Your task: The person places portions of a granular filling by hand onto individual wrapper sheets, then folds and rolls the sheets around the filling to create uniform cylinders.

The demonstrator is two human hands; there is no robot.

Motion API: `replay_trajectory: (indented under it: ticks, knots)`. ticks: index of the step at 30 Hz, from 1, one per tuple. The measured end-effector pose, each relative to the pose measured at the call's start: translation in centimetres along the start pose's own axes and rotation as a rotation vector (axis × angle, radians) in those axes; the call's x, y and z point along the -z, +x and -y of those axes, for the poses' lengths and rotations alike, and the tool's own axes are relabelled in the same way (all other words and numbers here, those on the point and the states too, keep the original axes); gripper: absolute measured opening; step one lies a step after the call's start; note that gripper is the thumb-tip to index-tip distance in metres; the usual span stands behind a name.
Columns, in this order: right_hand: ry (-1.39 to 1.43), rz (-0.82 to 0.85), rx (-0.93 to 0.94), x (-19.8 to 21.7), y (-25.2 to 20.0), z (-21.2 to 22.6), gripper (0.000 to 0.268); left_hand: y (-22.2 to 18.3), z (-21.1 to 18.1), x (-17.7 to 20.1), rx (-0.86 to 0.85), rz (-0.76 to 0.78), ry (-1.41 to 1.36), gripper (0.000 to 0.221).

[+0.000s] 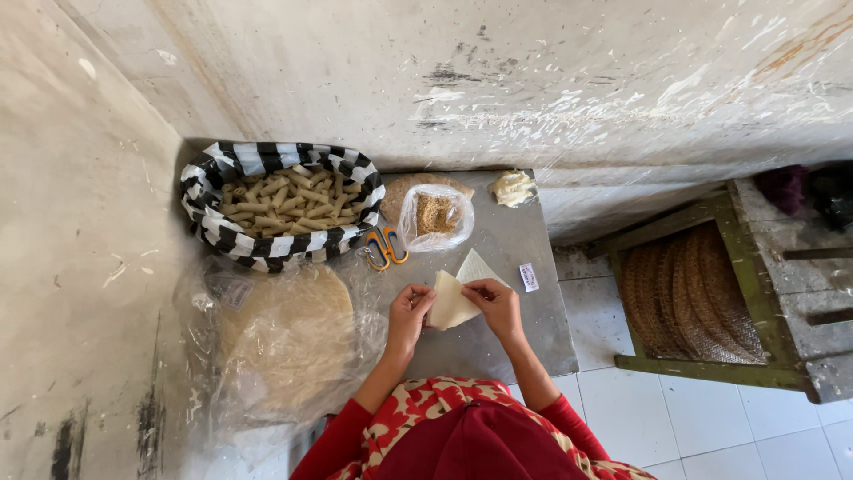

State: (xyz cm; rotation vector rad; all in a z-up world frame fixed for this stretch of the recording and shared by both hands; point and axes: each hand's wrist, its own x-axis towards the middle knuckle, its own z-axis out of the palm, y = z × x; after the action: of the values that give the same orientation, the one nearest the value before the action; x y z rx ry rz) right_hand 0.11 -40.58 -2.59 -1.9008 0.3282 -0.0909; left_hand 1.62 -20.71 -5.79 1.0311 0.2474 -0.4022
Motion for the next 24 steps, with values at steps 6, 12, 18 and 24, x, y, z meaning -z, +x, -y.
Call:
replay_trajectory:
  ticks: [6,12,18,24]
  knots:
    - [-0.038,-0.068,0.08,1.2,0.3,-0.7,0.014,0.2,0.6,0.1,-0.013,-0.083,0.057,0.015]
    - [-0.233,-0.103,0.055,2.9,2.1,-2.9,0.016,0.1,-0.2,0.3,-0.054,-0.137,0.142,0.018]
    - [-0.289,-0.229,0.153,3.8,1.8,-2.3,0.017,-0.1,-0.3,0.3,-0.151,-0.124,0.254,0.021]
    - [-0.399,-0.249,0.132,4.2,1.4,0.0,0.019,-0.1,-0.8,0.3,-0.093,-0.102,0.156,0.023]
